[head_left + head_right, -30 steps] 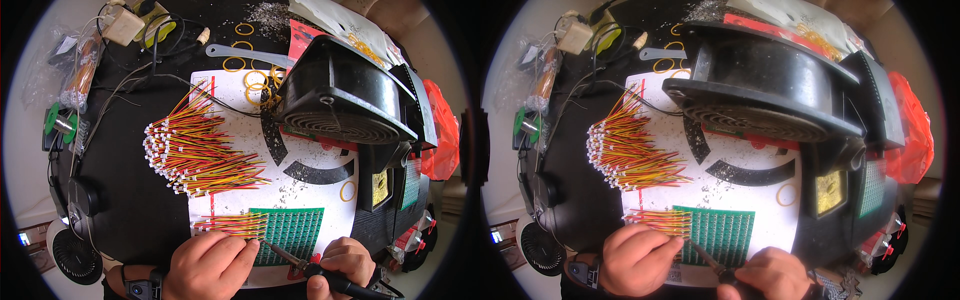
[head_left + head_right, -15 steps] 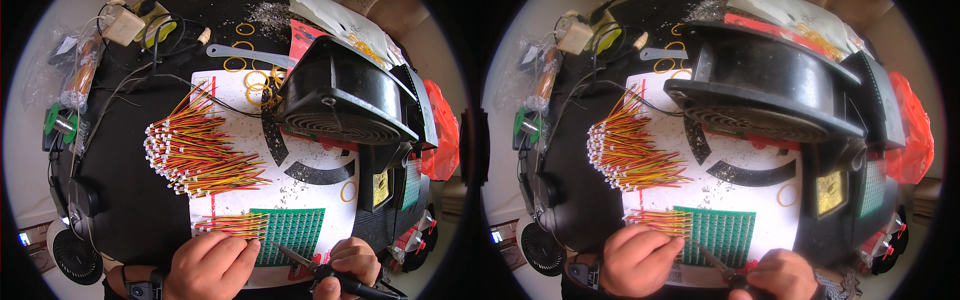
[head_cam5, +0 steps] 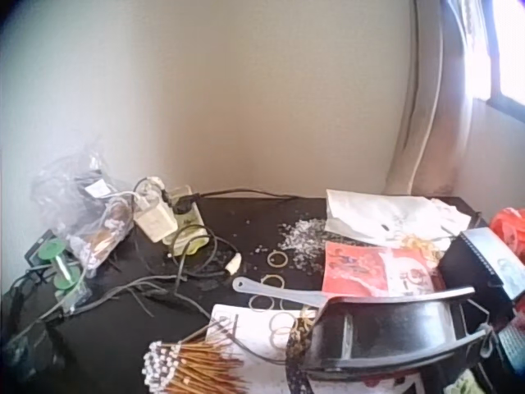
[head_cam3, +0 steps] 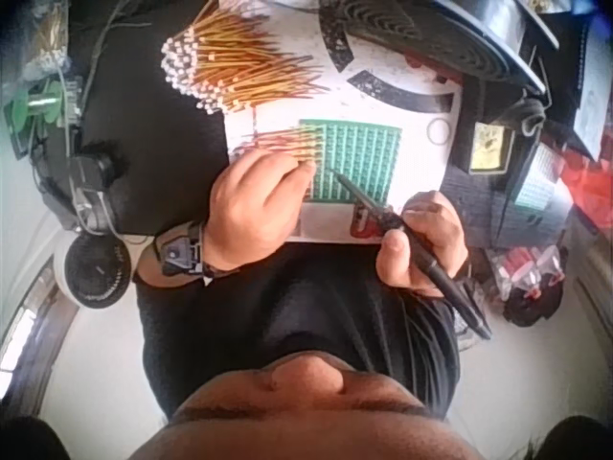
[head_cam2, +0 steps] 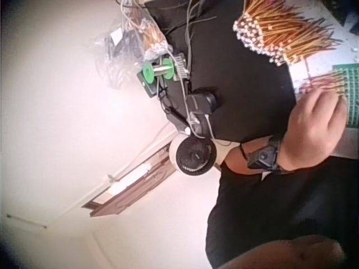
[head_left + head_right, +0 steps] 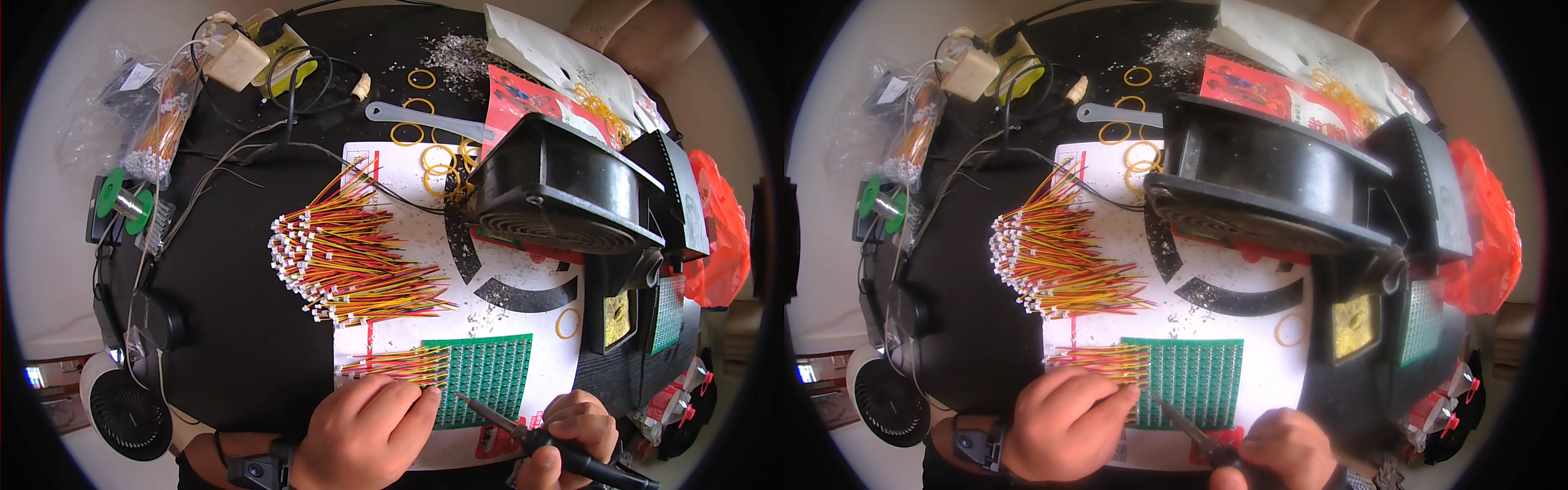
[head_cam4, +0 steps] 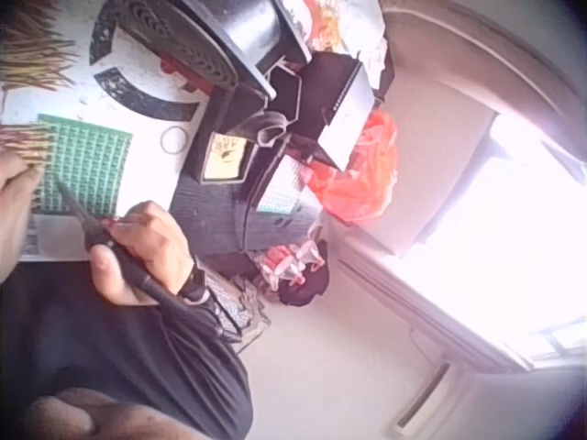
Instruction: Soldering wires onto a green printed circuit board.
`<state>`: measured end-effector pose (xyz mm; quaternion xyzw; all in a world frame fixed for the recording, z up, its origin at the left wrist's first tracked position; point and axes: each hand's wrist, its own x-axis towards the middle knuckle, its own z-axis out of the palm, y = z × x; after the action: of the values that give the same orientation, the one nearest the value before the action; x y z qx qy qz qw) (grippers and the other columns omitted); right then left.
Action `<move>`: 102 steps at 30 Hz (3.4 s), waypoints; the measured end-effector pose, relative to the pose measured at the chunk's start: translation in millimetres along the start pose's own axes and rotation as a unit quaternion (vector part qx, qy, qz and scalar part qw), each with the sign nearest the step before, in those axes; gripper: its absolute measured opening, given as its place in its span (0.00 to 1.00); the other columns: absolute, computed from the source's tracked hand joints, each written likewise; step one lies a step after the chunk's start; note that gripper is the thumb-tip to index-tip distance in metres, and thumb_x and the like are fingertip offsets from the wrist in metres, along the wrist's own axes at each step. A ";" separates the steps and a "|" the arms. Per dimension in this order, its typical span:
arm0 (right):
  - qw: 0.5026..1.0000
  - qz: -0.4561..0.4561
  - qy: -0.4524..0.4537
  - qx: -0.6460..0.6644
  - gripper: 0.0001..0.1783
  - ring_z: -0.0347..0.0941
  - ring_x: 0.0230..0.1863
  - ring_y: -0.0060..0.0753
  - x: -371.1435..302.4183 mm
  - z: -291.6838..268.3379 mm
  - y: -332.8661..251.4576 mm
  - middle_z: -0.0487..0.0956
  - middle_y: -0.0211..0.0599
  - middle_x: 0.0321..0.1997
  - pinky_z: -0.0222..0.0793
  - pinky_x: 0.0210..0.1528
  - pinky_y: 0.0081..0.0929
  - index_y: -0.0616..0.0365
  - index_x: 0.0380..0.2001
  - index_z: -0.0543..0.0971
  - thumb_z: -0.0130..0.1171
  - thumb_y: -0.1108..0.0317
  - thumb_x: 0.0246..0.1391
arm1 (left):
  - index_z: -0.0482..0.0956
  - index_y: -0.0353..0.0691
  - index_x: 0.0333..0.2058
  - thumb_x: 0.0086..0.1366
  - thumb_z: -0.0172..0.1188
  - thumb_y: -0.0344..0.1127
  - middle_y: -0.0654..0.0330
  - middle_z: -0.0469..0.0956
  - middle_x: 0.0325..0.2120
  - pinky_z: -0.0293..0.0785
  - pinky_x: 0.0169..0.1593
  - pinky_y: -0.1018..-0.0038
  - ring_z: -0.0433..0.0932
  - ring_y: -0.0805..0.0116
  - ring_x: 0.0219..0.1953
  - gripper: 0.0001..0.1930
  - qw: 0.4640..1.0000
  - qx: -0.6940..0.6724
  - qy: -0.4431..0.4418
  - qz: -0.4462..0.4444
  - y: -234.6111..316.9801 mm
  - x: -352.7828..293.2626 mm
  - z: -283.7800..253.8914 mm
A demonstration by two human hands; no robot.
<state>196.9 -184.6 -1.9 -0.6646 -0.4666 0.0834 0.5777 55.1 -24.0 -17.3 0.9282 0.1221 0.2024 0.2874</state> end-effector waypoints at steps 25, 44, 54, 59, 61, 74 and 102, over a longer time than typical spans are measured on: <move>0.997 -0.043 0.053 0.030 0.14 0.60 0.15 0.26 -8.4 5.4 13.0 0.67 0.38 0.19 0.57 0.19 0.26 0.68 0.36 0.69 0.61 0.68 0.57 | 0.82 0.29 0.34 0.54 0.63 0.21 0.53 0.77 0.30 0.78 0.37 0.67 0.79 0.55 0.33 0.08 0.998 0.002 0.061 0.005 -0.2 1.2 -10.8; 0.991 0.036 0.071 -0.106 0.19 0.65 0.17 0.25 -24.5 -0.2 6.7 0.67 0.34 0.16 0.62 0.21 0.22 0.62 0.32 0.67 0.60 0.57 0.57 | 0.80 0.35 0.33 0.53 0.64 0.20 0.56 0.76 0.29 0.73 0.37 0.62 0.75 0.54 0.32 0.08 0.983 0.123 0.104 -0.087 -49.4 16.1 -25.0; 0.994 0.027 0.063 -0.089 0.17 0.67 0.16 0.25 -26.6 0.6 11.7 0.69 0.36 0.17 0.63 0.21 0.22 0.63 0.33 0.68 0.60 0.61 0.54 | 0.79 0.33 0.37 0.57 0.58 0.17 0.54 0.74 0.30 0.72 0.34 0.69 0.75 0.59 0.31 0.09 0.983 0.140 0.066 -0.097 -45.4 6.8 -36.8; 0.990 0.043 0.068 -0.112 0.18 0.67 0.16 0.25 -24.4 -7.6 2.5 0.70 0.36 0.17 0.64 0.21 0.22 0.62 0.33 0.68 0.61 0.59 0.55 | 0.77 0.32 0.35 0.59 0.57 0.18 0.55 0.72 0.31 0.70 0.32 0.74 0.73 0.64 0.29 0.06 0.981 0.074 0.113 -0.140 -39.3 14.8 -38.1; 0.993 0.032 0.050 -0.102 0.19 0.68 0.17 0.26 -25.0 -2.8 7.8 0.70 0.36 0.19 0.65 0.21 0.22 0.61 0.33 0.68 0.61 0.57 0.56 | 0.74 0.32 0.32 0.58 0.57 0.16 0.55 0.73 0.32 0.70 0.34 0.76 0.73 0.69 0.30 0.05 0.974 0.018 0.142 -0.176 -37.2 10.8 -40.8; 0.999 0.012 -0.018 -0.027 0.11 0.64 0.18 0.30 -5.6 -6.9 -10.3 0.69 0.40 0.20 0.62 0.22 0.28 0.64 0.37 0.69 0.58 0.70 0.58 | 0.80 0.34 0.32 0.55 0.63 0.18 0.58 0.79 0.26 0.72 0.30 0.79 0.76 0.72 0.23 0.06 0.962 -0.198 0.026 -0.188 -12.3 3.3 -39.2; 1.000 0.018 -0.015 -0.015 0.09 0.67 0.18 0.31 -5.5 1.3 1.5 0.72 0.40 0.20 0.63 0.22 0.27 0.67 0.32 0.73 0.63 0.73 0.53 | 0.86 0.35 0.34 0.49 0.68 0.21 0.60 0.80 0.26 0.76 0.28 0.73 0.79 0.65 0.25 0.11 0.999 -0.031 0.004 0.025 -2.9 0.6 -10.2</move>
<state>193.9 -187.5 -5.9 -0.6805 -0.4640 0.0965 0.5589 50.8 -16.6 -11.1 0.9208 0.0937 0.2170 0.3102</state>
